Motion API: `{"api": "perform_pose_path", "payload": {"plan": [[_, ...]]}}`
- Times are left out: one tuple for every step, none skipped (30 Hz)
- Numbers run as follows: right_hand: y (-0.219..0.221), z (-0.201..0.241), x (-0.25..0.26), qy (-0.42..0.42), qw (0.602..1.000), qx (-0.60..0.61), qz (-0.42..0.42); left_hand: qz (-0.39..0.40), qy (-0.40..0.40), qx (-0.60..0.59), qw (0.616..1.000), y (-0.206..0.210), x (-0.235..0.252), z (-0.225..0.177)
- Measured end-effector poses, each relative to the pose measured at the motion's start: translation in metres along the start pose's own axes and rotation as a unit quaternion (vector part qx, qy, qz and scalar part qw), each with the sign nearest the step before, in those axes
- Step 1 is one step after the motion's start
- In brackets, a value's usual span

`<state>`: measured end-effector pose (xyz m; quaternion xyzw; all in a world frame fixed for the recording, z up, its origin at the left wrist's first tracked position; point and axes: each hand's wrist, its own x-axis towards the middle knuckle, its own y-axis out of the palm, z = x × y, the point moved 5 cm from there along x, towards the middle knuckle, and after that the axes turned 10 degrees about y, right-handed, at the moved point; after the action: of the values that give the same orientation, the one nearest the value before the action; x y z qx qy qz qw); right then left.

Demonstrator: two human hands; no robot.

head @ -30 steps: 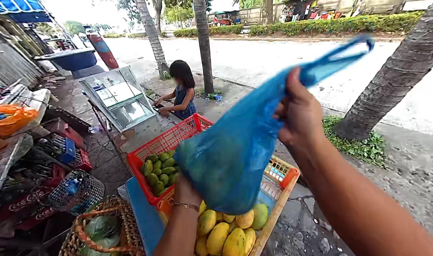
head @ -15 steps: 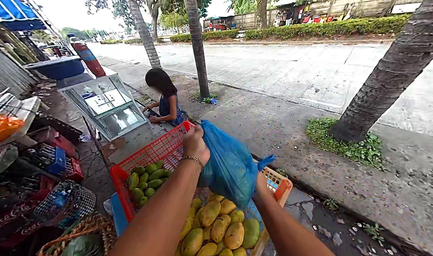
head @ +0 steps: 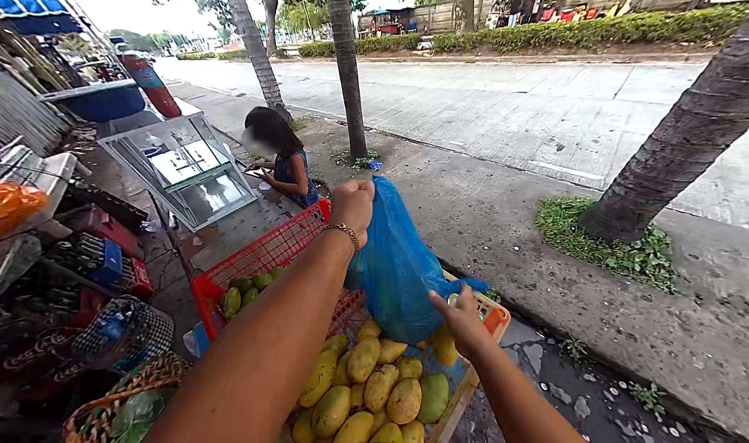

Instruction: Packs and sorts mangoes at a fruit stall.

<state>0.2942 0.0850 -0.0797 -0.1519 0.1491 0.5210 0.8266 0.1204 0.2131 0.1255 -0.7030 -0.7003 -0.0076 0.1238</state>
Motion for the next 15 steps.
{"api": "perform_pose_path", "payload": {"plan": [[0.002, 0.018, -0.005, -0.086, 0.995, -0.056, -0.019, 0.031, 0.027, 0.021, 0.999, 0.004, 0.000, -0.002], [0.006, 0.039, -0.011, -0.171, 0.981, -0.083, -0.038, 0.071, 0.056, 0.038, 0.995, 0.010, -0.002, -0.005], [0.012, 0.063, -0.016, -0.245, 0.964, -0.089, -0.049, 0.112, 0.083, 0.056, 0.989, 0.016, -0.004, -0.008], [0.019, 0.085, -0.019, -0.306, 0.947, -0.083, -0.048, 0.147, 0.105, 0.070, 0.981, 0.022, -0.006, -0.011], [0.028, 0.103, -0.018, -0.345, 0.935, -0.073, -0.033, 0.176, 0.123, 0.079, 0.974, 0.027, -0.010, -0.013], [0.039, 0.117, -0.012, -0.360, 0.930, -0.069, -0.011, 0.195, 0.139, 0.083, 0.967, 0.031, -0.013, -0.014], [0.048, 0.127, -0.003, -0.357, 0.931, -0.071, 0.010, 0.201, 0.156, 0.089, 0.963, 0.032, -0.015, -0.013], [0.056, 0.134, 0.007, -0.341, 0.937, -0.064, 0.033, 0.198, 0.173, 0.097, 0.960, 0.029, -0.017, -0.011], [0.061, 0.139, 0.014, -0.319, 0.944, -0.069, 0.055, 0.184, 0.193, 0.103, 0.958, 0.023, -0.019, -0.006], [0.063, 0.141, 0.019, -0.298, 0.949, -0.072, 0.071, 0.168, 0.213, 0.113, 0.956, 0.013, -0.021, -0.001], [0.064, 0.142, 0.023, -0.287, 0.952, -0.071, 0.082, 0.160, 0.226, 0.129, 0.952, 0.002, -0.023, 0.008], [0.064, 0.142, 0.025, -0.288, 0.951, -0.064, 0.093, 0.167, 0.217, 0.148, 0.950, -0.011, -0.026, 0.022], [0.064, 0.141, 0.025, -0.294, 0.948, -0.054, 0.104, 0.191, 0.178, 0.169, 0.950, -0.022, -0.030, 0.040], [0.064, 0.143, 0.023, -0.298, 0.947, -0.044, 0.112, 0.218, 0.108, 0.182, 0.953, -0.031, -0.036, 0.061], [0.064, 0.146, 0.020, -0.290, 0.949, -0.036, 0.121, 0.232, 0.022, 0.182, 0.955, -0.036, -0.041, 0.083]]}}
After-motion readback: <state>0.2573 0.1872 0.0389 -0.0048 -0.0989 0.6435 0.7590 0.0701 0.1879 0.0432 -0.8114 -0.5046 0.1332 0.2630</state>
